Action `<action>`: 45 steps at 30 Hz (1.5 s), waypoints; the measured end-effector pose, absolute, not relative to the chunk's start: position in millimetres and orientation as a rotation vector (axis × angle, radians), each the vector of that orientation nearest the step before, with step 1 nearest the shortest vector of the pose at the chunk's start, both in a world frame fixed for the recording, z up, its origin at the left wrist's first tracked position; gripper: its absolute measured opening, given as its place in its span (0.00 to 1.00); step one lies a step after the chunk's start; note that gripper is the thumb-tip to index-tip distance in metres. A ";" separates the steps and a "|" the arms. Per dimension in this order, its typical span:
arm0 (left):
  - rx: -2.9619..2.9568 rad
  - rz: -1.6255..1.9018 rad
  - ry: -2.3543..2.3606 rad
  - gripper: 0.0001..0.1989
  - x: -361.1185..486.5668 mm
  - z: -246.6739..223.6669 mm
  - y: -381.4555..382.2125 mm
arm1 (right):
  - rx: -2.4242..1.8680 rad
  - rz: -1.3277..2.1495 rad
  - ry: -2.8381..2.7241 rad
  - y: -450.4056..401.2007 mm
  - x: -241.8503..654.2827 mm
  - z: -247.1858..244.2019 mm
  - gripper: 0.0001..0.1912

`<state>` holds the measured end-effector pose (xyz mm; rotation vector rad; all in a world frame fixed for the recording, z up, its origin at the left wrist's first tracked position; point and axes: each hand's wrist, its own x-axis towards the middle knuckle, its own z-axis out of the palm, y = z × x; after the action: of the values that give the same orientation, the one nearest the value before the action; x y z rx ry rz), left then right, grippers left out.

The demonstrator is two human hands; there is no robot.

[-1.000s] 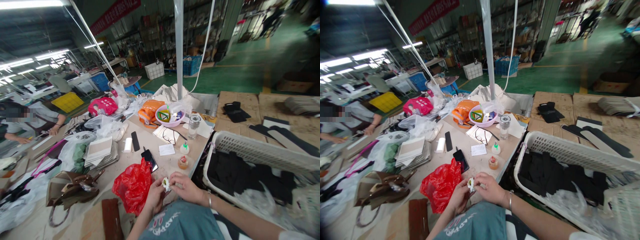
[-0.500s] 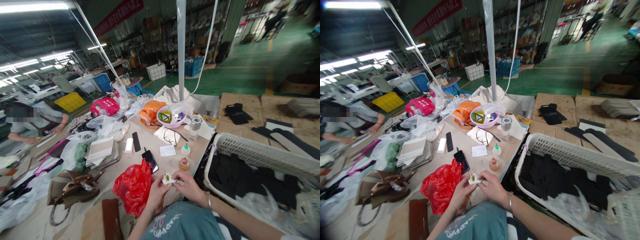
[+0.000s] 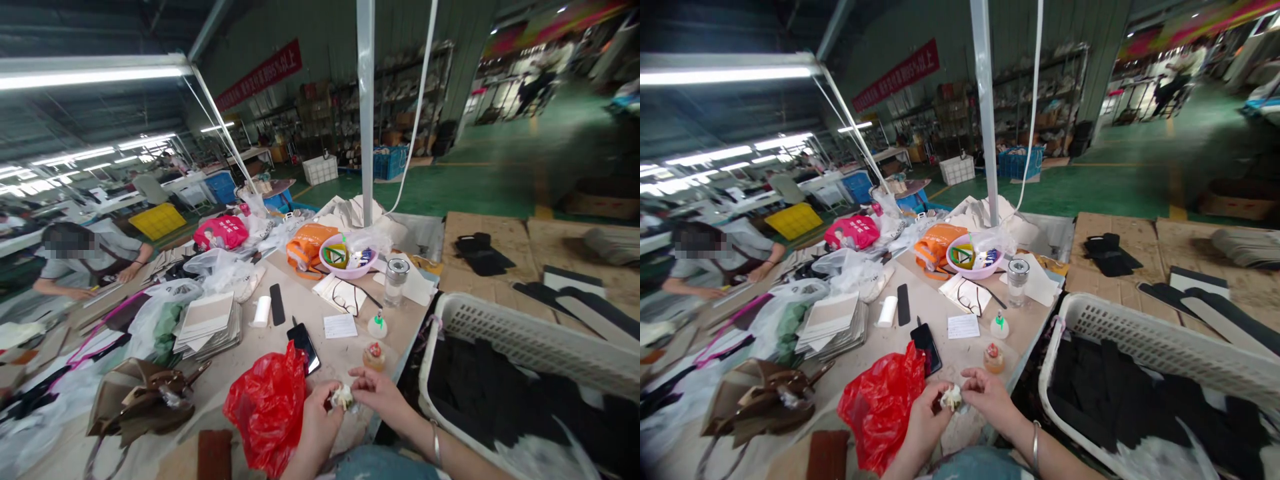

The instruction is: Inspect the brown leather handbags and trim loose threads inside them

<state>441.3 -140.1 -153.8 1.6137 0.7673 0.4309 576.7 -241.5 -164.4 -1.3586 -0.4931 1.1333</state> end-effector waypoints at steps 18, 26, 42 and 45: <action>1.729 0.307 0.917 0.12 440.9 -151.2 -136.3 | -1.489 0.920 -0.598 -241.8 570.4 -154.7 0.19; 1.330 0.320 0.966 0.14 444.9 -145.4 -139.7 | -1.396 1.006 -0.583 -245.5 574.0 -170.2 0.32; 0.707 0.300 0.830 0.24 431.9 -135.6 -133.4 | -1.423 1.044 -0.691 -237.5 574.5 -168.3 0.22; 0.714 0.311 0.827 0.19 430.9 -140.1 -130.9 | -1.429 1.026 -0.699 -234.1 572.5 -166.0 0.22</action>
<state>430.9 -130.9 -140.1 0.7140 0.8268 0.3110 572.5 -234.1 -166.0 -1.4291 -0.6988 1.0257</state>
